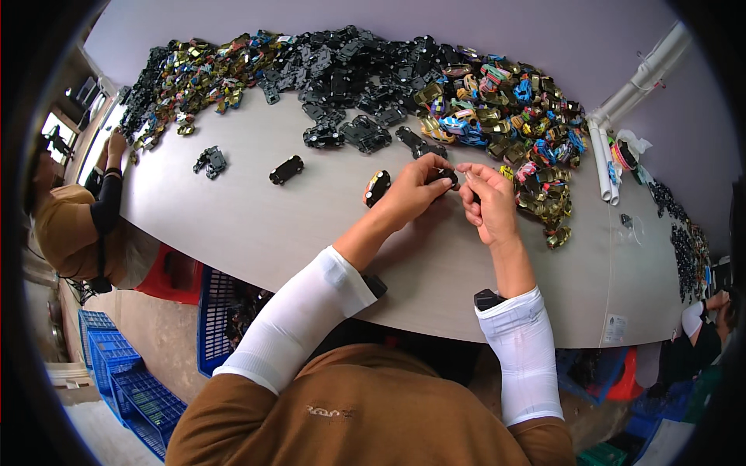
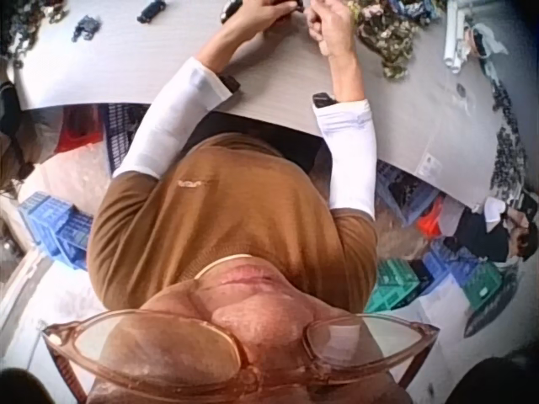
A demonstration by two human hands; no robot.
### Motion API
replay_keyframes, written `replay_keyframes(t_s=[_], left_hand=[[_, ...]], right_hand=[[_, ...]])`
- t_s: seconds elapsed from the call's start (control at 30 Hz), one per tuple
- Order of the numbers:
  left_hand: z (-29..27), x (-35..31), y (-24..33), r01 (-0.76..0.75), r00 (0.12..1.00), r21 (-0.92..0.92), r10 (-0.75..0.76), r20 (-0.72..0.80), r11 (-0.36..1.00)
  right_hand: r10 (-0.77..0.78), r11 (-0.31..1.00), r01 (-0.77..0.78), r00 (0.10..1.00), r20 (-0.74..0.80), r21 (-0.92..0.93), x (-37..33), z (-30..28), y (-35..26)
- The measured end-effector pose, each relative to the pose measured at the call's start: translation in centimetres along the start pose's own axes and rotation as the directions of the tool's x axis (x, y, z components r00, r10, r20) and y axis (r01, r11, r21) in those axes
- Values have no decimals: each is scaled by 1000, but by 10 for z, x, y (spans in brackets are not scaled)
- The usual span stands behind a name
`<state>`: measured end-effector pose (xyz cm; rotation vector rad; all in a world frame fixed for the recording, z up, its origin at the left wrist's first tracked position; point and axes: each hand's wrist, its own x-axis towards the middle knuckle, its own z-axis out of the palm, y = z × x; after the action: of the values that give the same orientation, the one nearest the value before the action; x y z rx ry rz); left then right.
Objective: The person is seen putting together parts of toy cars.
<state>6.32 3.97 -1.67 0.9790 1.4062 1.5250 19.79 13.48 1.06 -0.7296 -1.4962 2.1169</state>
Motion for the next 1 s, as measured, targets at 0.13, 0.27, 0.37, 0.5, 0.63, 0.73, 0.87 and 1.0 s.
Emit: replay_keyframes(t_s=[0.13, 0.27, 0.37, 0.5, 0.63, 0.73, 0.87, 1.0], left_hand=[[10, -3, -4, -86, 994, 173, 97, -53, 981], [11, -5, -2, -87, 994, 210, 99, -48, 974], [11, -8, 1, -66, 996, 302, 83, -44, 951], [11, -7, 0, -91, 993, 302, 108, -39, 949], [11, -8, 2, -80, 995, 318, 95, -33, 945], [11, -7, 0, -106, 991, 333, 125, -37, 937], [11, -6, -8, -159, 979, 396, 195, -52, 905], [13, -4, -7, -158, 979, 485, 202, -39, 860]], right_hand=[[98, 989, -102, 994, 42, 103, 2, -8, -1], [133, 983, -136, 991, 31, 127, 2, -9, 0], [129, 987, -133, 991, 43, 94, 2, -9, 3], [103, 993, -105, 994, 44, 49, 2, -6, 7], [72, 996, -70, 997, 28, -54, 1, -5, 6], [48, 988, -46, 999, 11, -150, -1, 0, 4], [-75, 942, 64, 997, -19, -329, -2, 7, 4], [-141, 901, 122, 990, -15, -417, 6, 0, 11]])
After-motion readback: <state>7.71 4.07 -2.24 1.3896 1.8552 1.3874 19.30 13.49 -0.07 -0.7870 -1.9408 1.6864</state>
